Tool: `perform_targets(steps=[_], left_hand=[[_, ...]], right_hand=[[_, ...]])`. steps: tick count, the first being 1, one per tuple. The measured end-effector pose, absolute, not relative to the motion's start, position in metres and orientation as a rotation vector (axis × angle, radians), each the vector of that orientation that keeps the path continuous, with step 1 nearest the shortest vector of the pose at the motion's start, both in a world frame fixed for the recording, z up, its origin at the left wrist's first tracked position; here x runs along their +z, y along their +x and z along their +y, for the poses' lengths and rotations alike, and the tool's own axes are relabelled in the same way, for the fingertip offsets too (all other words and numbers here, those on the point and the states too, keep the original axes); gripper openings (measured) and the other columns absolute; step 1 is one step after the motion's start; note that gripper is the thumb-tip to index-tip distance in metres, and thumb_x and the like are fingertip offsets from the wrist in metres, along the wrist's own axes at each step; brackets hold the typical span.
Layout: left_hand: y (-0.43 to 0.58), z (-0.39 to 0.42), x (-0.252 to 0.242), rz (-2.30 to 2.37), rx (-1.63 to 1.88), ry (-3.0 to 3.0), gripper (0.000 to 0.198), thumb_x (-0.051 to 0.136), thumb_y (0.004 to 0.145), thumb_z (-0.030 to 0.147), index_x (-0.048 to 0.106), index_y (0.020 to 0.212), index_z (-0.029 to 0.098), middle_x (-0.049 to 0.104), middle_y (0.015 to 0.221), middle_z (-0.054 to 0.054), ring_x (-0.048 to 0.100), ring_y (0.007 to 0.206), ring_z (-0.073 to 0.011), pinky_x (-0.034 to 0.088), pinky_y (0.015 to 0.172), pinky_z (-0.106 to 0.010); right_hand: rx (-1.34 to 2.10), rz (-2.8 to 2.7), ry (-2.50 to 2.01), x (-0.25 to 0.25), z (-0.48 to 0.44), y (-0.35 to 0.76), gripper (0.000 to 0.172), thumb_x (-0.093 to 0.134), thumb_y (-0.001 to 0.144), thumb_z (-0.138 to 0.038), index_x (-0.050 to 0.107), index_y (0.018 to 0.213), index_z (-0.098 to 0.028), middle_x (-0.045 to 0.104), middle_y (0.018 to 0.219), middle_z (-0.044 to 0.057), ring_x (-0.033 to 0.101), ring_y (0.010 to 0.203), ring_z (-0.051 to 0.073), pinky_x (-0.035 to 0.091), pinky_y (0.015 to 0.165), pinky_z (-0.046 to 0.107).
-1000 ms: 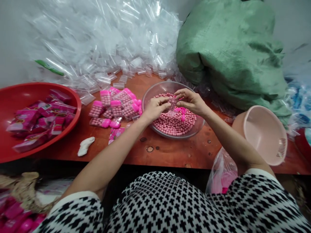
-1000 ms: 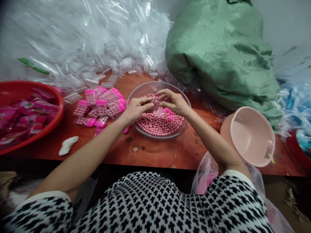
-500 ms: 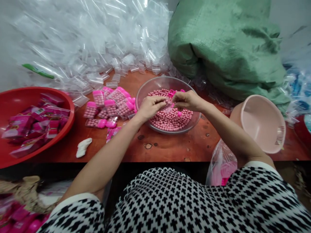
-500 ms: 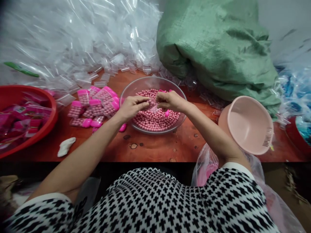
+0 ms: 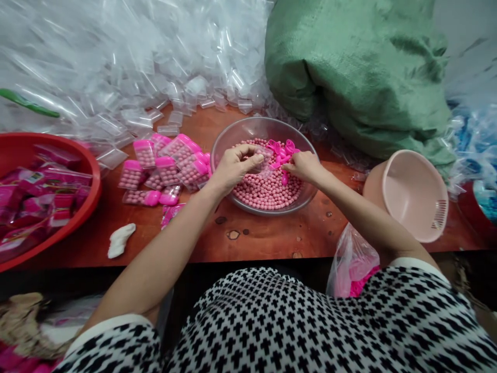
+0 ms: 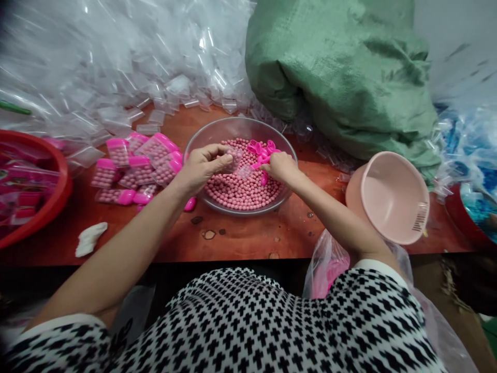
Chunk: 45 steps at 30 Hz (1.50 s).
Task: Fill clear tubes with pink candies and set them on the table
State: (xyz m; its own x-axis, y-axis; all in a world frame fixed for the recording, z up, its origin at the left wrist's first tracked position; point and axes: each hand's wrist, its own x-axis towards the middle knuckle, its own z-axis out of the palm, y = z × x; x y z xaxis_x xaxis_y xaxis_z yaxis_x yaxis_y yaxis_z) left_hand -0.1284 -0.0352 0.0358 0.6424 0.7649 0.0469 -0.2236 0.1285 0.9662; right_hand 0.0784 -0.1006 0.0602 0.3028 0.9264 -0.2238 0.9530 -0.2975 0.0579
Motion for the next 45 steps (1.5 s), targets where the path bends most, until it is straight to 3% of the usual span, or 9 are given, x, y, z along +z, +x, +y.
perform_targets(steps=[5,11,17,23,26,28,30,34,45], left_hand=[[-0.129,-0.036,0.034,0.524,0.779,1.253,0.046,0.086,0.065,0.053,0.072,0.088,0.015,0.071,0.083,-0.004,0.065,0.074,-0.0134,0.056,0.075,-0.028],[-0.127,-0.034,0.033,0.501,0.734,1.209,0.046,0.084,0.068,0.051,0.069,0.092,0.016,0.072,0.092,-0.005,0.067,0.082,-0.0168,0.057,0.081,-0.036],[-0.125,-0.033,0.03,0.485,0.773,1.204,0.049,0.083,0.067,0.054,0.067,0.092,0.015,0.071,0.091,-0.005,0.067,0.083,-0.0169,0.057,0.082,-0.035],[-0.125,-0.032,0.028,0.494,0.845,1.199,0.043,0.083,0.068,0.048,0.067,0.089,0.015,0.07,0.085,-0.003,0.064,0.077,-0.0148,0.056,0.076,-0.03],[-0.126,-0.033,0.027,0.503,0.865,1.227,0.042,0.08,0.071,0.05,0.068,0.09,0.014,0.069,0.084,-0.003,0.063,0.074,-0.0141,0.054,0.074,-0.03],[-0.126,-0.034,0.027,0.513,0.888,1.284,0.042,0.078,0.072,0.051,0.07,0.092,0.014,0.07,0.084,-0.004,0.062,0.074,-0.0147,0.053,0.074,-0.03],[-0.126,-0.035,0.028,0.512,0.905,1.371,0.042,0.076,0.074,0.051,0.073,0.094,0.014,0.072,0.088,-0.006,0.063,0.079,-0.0165,0.053,0.077,-0.031],[-0.127,-0.037,0.03,0.492,0.891,1.48,0.042,0.072,0.077,0.05,0.077,0.101,0.015,0.075,0.097,-0.007,0.067,0.088,-0.0203,0.053,0.082,-0.032],[-0.135,-0.045,0.024,0.612,0.97,1.572,0.03,0.067,0.081,0.039,0.08,0.099,0.02,0.079,0.103,-0.005,0.071,0.093,-0.0224,0.055,0.087,-0.033]], right_hand=[[-0.217,1.681,2.406,0.053,-0.094,0.075,0.034,0.062,0.085,-0.042,0.073,0.101,-0.014,0.074,0.11,0.02,0.069,0.104,0.037,0.052,0.086,0.045],[-0.28,2.042,2.67,0.064,-0.099,0.079,0.028,0.065,0.083,-0.037,0.068,0.104,-0.019,0.075,0.093,0.006,0.067,0.084,0.023,0.049,0.079,0.034],[-0.247,2.474,2.571,0.065,-0.1,0.049,0.03,0.071,0.079,-0.026,0.07,0.109,-0.02,0.072,0.105,0.01,0.064,0.097,0.027,0.049,0.087,0.04],[-1.084,2.696,2.472,0.063,-0.114,0.029,0.042,0.06,0.089,-0.036,0.065,0.127,-0.02,0.074,0.114,0.008,0.064,0.112,0.028,0.048,0.102,0.045],[-1.431,2.61,2.596,0.059,-0.114,0.039,0.044,0.06,0.088,-0.049,0.069,0.12,-0.02,0.075,0.109,0.007,0.067,0.105,0.025,0.054,0.095,0.042],[-1.291,2.606,2.771,0.062,-0.113,0.048,0.045,0.065,0.084,-0.051,0.07,0.115,-0.02,0.075,0.107,0.007,0.068,0.098,0.023,0.055,0.092,0.041],[-0.864,2.706,2.843,0.071,-0.111,0.054,0.04,0.066,0.085,-0.047,0.07,0.115,-0.02,0.075,0.109,0.007,0.068,0.097,0.023,0.054,0.093,0.04],[-0.32,2.946,2.381,0.094,-0.11,0.053,0.031,0.06,0.09,-0.036,0.07,0.115,-0.022,0.075,0.11,0.008,0.068,0.099,0.023,0.052,0.094,0.038],[-0.054,3.002,1.971,0.087,-0.116,0.043,0.025,0.049,0.096,-0.031,0.065,0.112,-0.019,0.072,0.097,0.011,0.066,0.09,0.024,0.052,0.083,0.037]])
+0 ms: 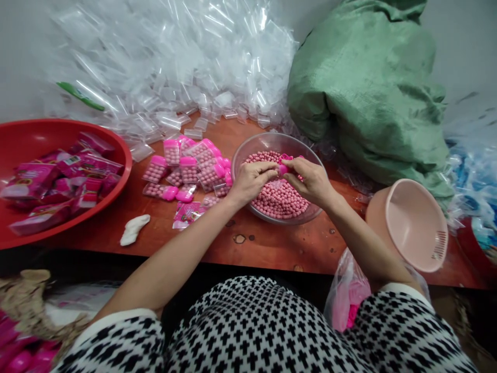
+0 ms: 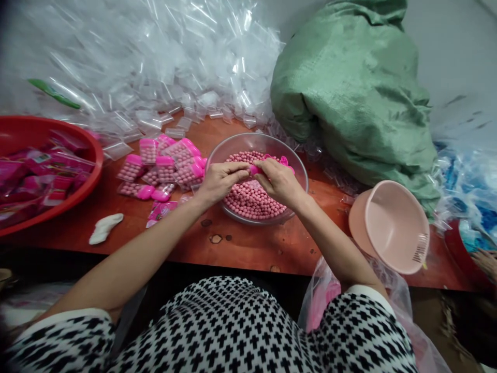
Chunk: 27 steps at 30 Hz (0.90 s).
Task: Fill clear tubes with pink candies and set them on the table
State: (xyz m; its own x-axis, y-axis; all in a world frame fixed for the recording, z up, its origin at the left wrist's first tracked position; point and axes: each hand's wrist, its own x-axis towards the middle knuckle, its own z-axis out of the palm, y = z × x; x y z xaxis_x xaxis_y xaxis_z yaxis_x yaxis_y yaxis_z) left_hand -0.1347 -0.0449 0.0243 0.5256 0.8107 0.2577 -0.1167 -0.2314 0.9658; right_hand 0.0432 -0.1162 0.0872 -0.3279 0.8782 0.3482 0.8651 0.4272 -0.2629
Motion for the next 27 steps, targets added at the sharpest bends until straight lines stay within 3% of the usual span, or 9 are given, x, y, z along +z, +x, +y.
perform_targets(steps=[5,10,14,18,22,25,27], left_hand=[[-0.139,-0.047,0.027,0.605,0.992,1.627,0.026,0.067,0.083,0.038,0.081,0.095,0.021,0.078,0.11,-0.005,0.071,0.103,-0.0246,0.053,0.093,-0.033],[-0.141,-0.049,0.028,0.624,0.921,1.765,0.02,0.066,0.083,0.033,0.081,0.087,0.021,0.08,0.097,-0.005,0.072,0.094,-0.0239,0.053,0.087,-0.032],[-0.138,-0.045,0.028,0.623,0.9,1.672,0.025,0.068,0.081,0.038,0.081,0.091,0.019,0.079,0.099,-0.007,0.072,0.093,-0.0244,0.054,0.086,-0.034],[-0.132,-0.039,0.028,0.52,0.958,1.304,0.04,0.077,0.074,0.047,0.08,0.099,0.016,0.078,0.102,-0.009,0.071,0.099,-0.0246,0.054,0.093,-0.037],[-0.13,-0.039,0.027,0.513,0.978,1.083,0.053,0.085,0.064,0.053,0.079,0.1,0.015,0.078,0.104,-0.011,0.071,0.097,-0.0245,0.055,0.092,-0.039],[-0.13,-0.041,0.026,0.507,1.008,1.158,0.047,0.084,0.067,0.05,0.08,0.098,0.016,0.078,0.106,-0.01,0.071,0.101,-0.0252,0.053,0.096,-0.04],[-0.13,-0.042,0.026,0.492,1.011,1.274,0.039,0.081,0.071,0.045,0.081,0.097,0.016,0.078,0.107,-0.01,0.071,0.104,-0.0259,0.051,0.1,-0.04]], right_hand=[[-0.049,-2.371,-1.448,0.088,-0.114,0.04,0.025,0.042,0.1,-0.029,0.062,0.11,-0.018,0.069,0.097,0.014,0.064,0.09,0.024,0.051,0.08,0.036],[0.103,-2.503,-1.381,0.091,-0.111,0.045,0.022,0.046,0.1,-0.031,0.063,0.107,-0.019,0.069,0.09,0.01,0.063,0.082,0.021,0.05,0.074,0.033],[0.267,-2.344,-1.447,0.092,-0.109,0.05,0.029,0.05,0.097,-0.034,0.066,0.115,-0.019,0.073,0.11,0.013,0.068,0.1,0.024,0.053,0.089,0.039],[0.719,-1.821,-1.431,0.09,-0.11,0.059,0.045,0.059,0.092,-0.049,0.064,0.129,-0.024,0.073,0.122,0.009,0.067,0.116,0.025,0.052,0.103,0.044],[1.065,-1.321,-1.243,0.076,-0.118,0.067,0.057,0.078,0.074,-0.055,0.066,0.123,-0.027,0.076,0.112,0.007,0.073,0.099,0.023,0.06,0.09,0.043],[1.101,-1.178,-1.209,0.066,-0.12,0.065,0.052,0.084,0.066,-0.056,0.07,0.104,-0.024,0.076,0.099,0.005,0.072,0.083,0.019,0.063,0.083,0.04],[1.089,-1.149,-1.228,0.065,-0.116,0.061,0.05,0.082,0.067,-0.06,0.069,0.097,-0.023,0.074,0.099,0.004,0.071,0.083,0.018,0.064,0.079,0.038]])
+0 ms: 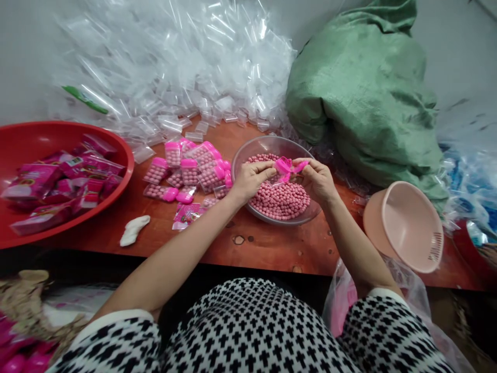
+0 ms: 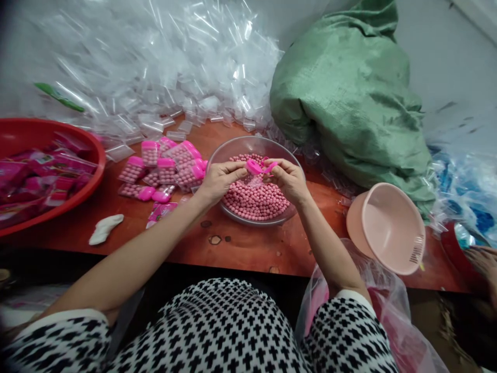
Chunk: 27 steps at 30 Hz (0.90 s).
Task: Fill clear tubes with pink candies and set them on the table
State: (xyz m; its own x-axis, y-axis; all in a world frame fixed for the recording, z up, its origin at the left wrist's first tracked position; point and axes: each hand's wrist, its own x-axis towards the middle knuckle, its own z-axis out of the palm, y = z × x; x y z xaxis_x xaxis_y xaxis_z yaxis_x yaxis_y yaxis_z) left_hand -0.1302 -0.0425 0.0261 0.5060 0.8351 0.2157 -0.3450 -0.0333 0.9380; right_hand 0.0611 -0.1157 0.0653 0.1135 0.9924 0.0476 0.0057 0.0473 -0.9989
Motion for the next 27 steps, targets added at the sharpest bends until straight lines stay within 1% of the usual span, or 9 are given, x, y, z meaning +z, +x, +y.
perform_targets(steps=[3,7,13,15,18,21,23,25,27], left_hand=[[-0.132,-0.044,0.027,0.489,1.014,1.444,0.028,0.076,0.077,0.04,0.081,0.094,0.018,0.078,0.108,-0.01,0.07,0.106,-0.0259,0.05,0.102,-0.039],[-0.134,-0.044,0.027,0.532,1.056,1.555,0.021,0.073,0.078,0.033,0.082,0.091,0.018,0.077,0.107,-0.011,0.068,0.108,-0.0241,0.047,0.105,-0.037],[-0.134,-0.041,0.021,0.524,1.098,1.547,0.018,0.073,0.078,0.031,0.081,0.089,0.019,0.077,0.107,-0.009,0.068,0.109,-0.0242,0.048,0.105,-0.039],[-0.134,-0.041,0.02,0.501,1.113,1.542,0.018,0.073,0.078,0.031,0.081,0.088,0.02,0.077,0.105,-0.008,0.069,0.106,-0.0241,0.049,0.103,-0.039],[-0.134,-0.043,0.022,0.49,1.109,1.502,0.019,0.07,0.08,0.032,0.081,0.089,0.02,0.078,0.105,-0.008,0.07,0.104,-0.0238,0.05,0.101,-0.038],[-0.134,-0.045,0.024,0.522,1.12,1.467,0.021,0.069,0.081,0.031,0.081,0.092,0.019,0.078,0.107,-0.009,0.07,0.104,-0.0239,0.051,0.101,-0.038],[-0.134,-0.045,0.024,0.552,1.14,1.472,0.02,0.07,0.081,0.029,0.081,0.092,0.018,0.079,0.106,-0.009,0.07,0.103,-0.0241,0.051,0.1,-0.037],[-0.134,-0.045,0.024,0.583,1.142,1.471,0.019,0.07,0.081,0.027,0.081,0.092,0.017,0.079,0.104,-0.009,0.071,0.101,-0.0238,0.052,0.098,-0.037],[-0.134,-0.045,0.024,0.61,1.125,1.455,0.019,0.069,0.081,0.026,0.081,0.093,0.017,0.079,0.103,-0.009,0.071,0.101,-0.0234,0.053,0.096,-0.036]], right_hand=[[1.285,-1.151,-1.288,0.07,-0.108,0.054,0.05,0.079,0.068,-0.064,0.067,0.093,-0.022,0.072,0.102,0.005,0.07,0.091,0.02,0.065,0.078,0.038],[1.698,-1.035,-1.283,0.075,-0.103,0.046,0.048,0.074,0.071,-0.063,0.067,0.089,-0.02,0.074,0.088,0.008,0.072,0.089,0.025,0.064,0.08,0.048],[1.757,-0.752,-1.146,0.067,-0.102,0.033,0.031,0.075,0.071,-0.047,0.068,0.083,-0.019,0.073,0.072,0.005,0.071,0.079,0.023,0.062,0.086,0.048],[1.755,-0.707,-1.116,0.066,-0.103,0.03,0.03,0.073,0.073,-0.046,0.068,0.084,-0.019,0.073,0.072,0.004,0.071,0.08,0.023,0.062,0.087,0.047],[1.777,-0.714,-1.132,0.068,-0.104,0.026,0.034,0.071,0.078,-0.052,0.066,0.088,-0.02,0.073,0.075,0.004,0.07,0.08,0.021,0.063,0.086,0.045],[1.698,-0.781,-1.153,0.073,-0.106,0.023,0.036,0.072,0.081,-0.054,0.062,0.098,-0.024,0.073,0.082,-0.001,0.07,0.074,0.016,0.064,0.083,0.042],[1.503,-0.859,-1.148,0.076,-0.108,0.02,0.035,0.077,0.079,-0.049,0.06,0.101,-0.027,0.073,0.09,-0.004,0.069,0.074,0.013,0.064,0.083,0.039],[1.28,-0.952,-1.145,0.076,-0.109,0.015,0.036,0.081,0.075,-0.046,0.06,0.098,-0.027,0.073,0.101,-0.004,0.069,0.082,0.012,0.063,0.083,0.035],[1.13,-1.02,-1.155,0.074,-0.11,0.012,0.036,0.083,0.073,-0.047,0.062,0.093,-0.025,0.074,0.108,-0.001,0.069,0.09,0.014,0.061,0.082,0.032]])
